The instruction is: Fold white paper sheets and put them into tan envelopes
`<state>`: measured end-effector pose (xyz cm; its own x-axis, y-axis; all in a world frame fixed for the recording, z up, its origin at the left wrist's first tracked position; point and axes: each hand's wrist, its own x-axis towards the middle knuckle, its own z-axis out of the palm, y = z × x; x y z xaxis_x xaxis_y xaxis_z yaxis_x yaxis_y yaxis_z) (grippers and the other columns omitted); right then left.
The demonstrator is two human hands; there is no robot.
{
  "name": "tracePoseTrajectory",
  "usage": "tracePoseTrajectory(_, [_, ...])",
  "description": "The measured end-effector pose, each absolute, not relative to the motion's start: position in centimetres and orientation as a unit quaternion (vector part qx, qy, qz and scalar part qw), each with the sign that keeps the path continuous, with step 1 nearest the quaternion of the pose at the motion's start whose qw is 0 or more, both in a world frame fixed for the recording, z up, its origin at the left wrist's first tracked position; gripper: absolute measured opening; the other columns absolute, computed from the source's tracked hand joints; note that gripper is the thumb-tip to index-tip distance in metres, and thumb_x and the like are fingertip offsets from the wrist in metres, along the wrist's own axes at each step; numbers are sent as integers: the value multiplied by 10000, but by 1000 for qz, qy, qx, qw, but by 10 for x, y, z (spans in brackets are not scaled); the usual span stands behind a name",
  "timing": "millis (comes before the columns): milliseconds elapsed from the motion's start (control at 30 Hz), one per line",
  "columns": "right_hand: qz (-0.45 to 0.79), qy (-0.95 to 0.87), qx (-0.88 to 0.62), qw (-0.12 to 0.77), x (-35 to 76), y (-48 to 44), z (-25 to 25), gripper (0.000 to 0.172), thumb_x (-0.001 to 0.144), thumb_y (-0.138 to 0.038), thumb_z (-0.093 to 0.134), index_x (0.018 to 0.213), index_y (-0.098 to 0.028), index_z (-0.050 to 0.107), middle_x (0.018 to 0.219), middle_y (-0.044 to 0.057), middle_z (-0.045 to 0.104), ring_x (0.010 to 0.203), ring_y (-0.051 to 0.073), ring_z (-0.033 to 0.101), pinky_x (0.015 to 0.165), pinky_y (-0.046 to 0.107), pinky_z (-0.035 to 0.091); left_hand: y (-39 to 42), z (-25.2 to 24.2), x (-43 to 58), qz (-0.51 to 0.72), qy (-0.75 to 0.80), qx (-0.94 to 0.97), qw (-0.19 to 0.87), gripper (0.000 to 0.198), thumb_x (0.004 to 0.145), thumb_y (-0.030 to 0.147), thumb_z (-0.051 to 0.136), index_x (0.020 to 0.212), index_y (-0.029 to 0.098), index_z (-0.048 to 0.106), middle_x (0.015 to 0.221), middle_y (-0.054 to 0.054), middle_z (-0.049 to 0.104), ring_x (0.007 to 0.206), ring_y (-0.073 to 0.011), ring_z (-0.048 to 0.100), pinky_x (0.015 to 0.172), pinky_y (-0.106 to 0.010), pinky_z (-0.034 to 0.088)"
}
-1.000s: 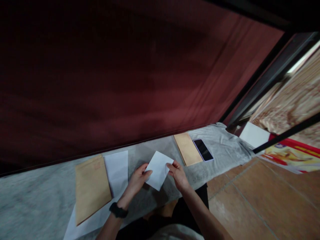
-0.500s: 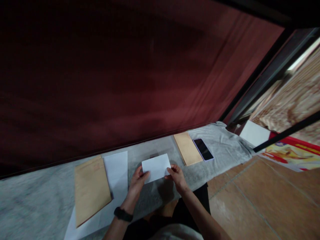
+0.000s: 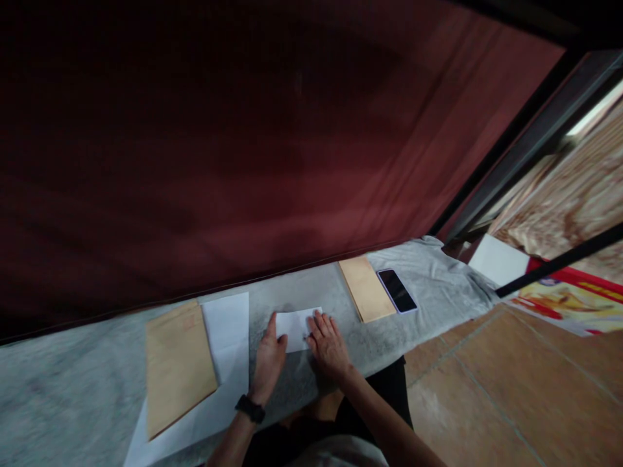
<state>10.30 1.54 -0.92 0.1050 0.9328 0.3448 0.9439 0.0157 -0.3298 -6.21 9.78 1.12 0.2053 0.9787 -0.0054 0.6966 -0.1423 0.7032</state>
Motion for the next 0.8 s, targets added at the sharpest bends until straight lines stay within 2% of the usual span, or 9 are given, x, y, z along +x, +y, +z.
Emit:
tracePoseTrajectory(67, [-27, -671, -706, 226, 102, 15, -11, 490, 1007, -304, 486, 1481, -179, 465, 1557, 127, 424, 1445, 275, 380, 1181, 472, 319, 91, 16, -60, 221, 589, 745, 221, 605, 907, 194, 475, 1503, 160, 377, 1353, -144, 613, 1179, -265, 621, 1013, -403, 481])
tracePoseTrajectory(167, [-43, -673, -707, 215, 102, 14, -15, 507, 1018, -320, 456, 1505, -177, 435, 1562, 127, 411, 1449, 275, 375, 1191, 469, 295, 81, 18, -47, 224, 542, 803, 105, 511, 954, 220, 416, 1460, 165, 455, 1492, -153, 489, 1368, -309, 460, 1112, -489, 393])
tracePoseTrajectory(267, [-50, -680, -702, 204, 104, 14, -17, 530, 1022, -289, 422, 1538, -180, 375, 1574, 121, 387, 1453, 267, 368, 1201, 465, 274, 75, 12, -30, 189, 451, 868, 87, 479, 984, 297, 404, 1422, 135, 512, 1541, -157, 441, 1460, -312, 341, 1168, -495, 336])
tracePoseTrajectory(433, [-49, -682, -699, 209, 106, 14, -21, 534, 1024, -302, 423, 1543, -190, 366, 1576, 113, 385, 1447, 257, 379, 1208, 450, 256, 74, -4, -29, 146, 438, 885, 53, 554, 999, 389, 368, 1468, 112, 465, 1568, -179, 400, 1480, -313, 317, 1191, -520, 290])
tracePoseTrajectory(600, [-42, -663, -713, 225, 118, 16, -18, 517, 1035, -291, 407, 1531, -150, 381, 1544, 114, 437, 1432, 258, 403, 1211, 462, 242, 76, -10, -52, 152, 472, 868, 30, 597, 997, 390, 340, 1499, 73, 409, 1581, -191, 369, 1489, -313, 301, 1196, -505, 288])
tracePoseTrajectory(800, [-26, -650, -724, 229, 130, 21, -13, 499, 1029, -273, 412, 1518, -170, 411, 1516, 111, 478, 1425, 278, 414, 1195, 490, 273, 75, -6, -56, 157, 485, 860, 19, 621, 988, 398, 356, 1503, 52, 390, 1569, -215, 377, 1486, -324, 304, 1188, -518, 296])
